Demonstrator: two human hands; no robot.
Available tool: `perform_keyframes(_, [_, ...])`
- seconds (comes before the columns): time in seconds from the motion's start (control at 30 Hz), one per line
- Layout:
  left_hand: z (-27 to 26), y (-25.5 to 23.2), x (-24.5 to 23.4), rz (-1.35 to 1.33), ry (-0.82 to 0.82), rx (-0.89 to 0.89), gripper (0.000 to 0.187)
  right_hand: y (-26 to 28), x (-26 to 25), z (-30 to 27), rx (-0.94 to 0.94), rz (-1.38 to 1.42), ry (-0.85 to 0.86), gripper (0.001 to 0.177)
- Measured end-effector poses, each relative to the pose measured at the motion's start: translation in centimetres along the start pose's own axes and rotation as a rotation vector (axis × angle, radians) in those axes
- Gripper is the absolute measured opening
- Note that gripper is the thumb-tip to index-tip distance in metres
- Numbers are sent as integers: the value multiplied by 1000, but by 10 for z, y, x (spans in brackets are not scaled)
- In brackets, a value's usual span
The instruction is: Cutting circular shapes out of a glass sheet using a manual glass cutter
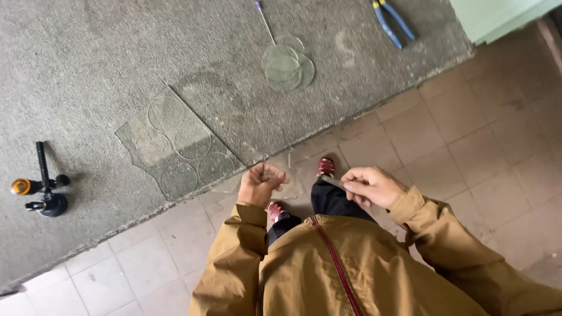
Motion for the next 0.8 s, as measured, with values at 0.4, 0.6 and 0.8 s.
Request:
perform_keyframes(0.4, [-22,-19,40,226,47,74,16,-13,-15,-16,-70,275,54,16])
perform_keyframes(0.6, [-8,-6,65,267,41,110,13,-18,-39,-29,-45,251,80,15])
perform_keyframes(0.8, [-6,1,88,99,-5,94,15,-42,-94,-41,-44,151,-106,13])
Point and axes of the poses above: each hand's wrist, its own z-axis towards the middle knuckle, its own x-axis out of the palm, y = z × x, the point moved 9 cm from there along z, towards the middle knuckle, and after that the axes turned 7 degrees about -x, right-handed, at the moved point
